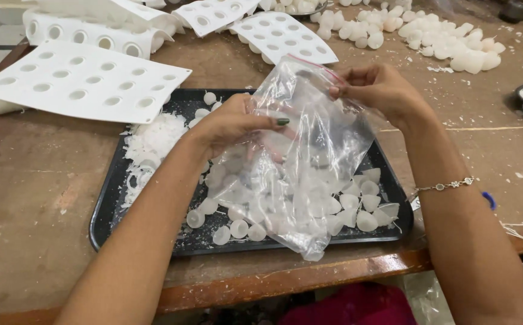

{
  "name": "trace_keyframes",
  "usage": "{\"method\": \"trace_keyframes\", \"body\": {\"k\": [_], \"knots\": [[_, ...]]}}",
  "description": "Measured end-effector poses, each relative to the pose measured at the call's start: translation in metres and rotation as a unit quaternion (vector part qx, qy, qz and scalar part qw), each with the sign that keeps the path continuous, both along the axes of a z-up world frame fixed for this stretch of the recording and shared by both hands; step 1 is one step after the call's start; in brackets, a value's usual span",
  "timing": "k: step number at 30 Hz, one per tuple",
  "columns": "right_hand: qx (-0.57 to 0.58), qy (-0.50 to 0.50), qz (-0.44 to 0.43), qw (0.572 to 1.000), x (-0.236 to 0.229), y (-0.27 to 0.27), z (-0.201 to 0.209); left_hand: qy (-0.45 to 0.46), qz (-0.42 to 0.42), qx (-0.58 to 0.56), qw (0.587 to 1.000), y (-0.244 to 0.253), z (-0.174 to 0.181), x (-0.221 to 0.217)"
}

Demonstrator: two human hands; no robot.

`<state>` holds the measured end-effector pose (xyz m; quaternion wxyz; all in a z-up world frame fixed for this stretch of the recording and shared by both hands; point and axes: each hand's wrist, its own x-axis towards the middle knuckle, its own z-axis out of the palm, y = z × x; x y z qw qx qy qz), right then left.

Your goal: Removing molded wax components from a tray and sorting them into a plastic bag.

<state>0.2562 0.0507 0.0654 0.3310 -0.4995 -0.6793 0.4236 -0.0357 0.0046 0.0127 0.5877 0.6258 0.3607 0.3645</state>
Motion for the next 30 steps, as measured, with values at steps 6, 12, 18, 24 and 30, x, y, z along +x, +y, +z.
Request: {"method": "trace_keyframes", "body": {"k": [6,12,18,24,30], "knots": [[0.081,-0.121,-0.082,0.986,-0.004,-0.004,0.000,-0.046,0.044,-0.033,0.997,-0.007,0.015,-0.005],[0.094,-0.069,-0.110,0.987,-0.008,-0.048,0.007,0.005,0.100,0.025,0.995,-0.012,0.024,-0.025],[0.024,0.170,-0.138,0.975,-0.044,-0.129,-0.004,0.314,0.331,0.331,0.826,-0.051,0.049,-0.027],[-0.009,0.437,-0.052,0.898,-0.091,-0.170,-0.049,0.314,0.381,0.497,0.714,-0.170,0.088,-0.015],[0.062,0.428,0.036,0.901,-0.158,-0.211,-0.035,0.301,0.271,0.325,0.855,-0.230,0.087,-0.014]]}}
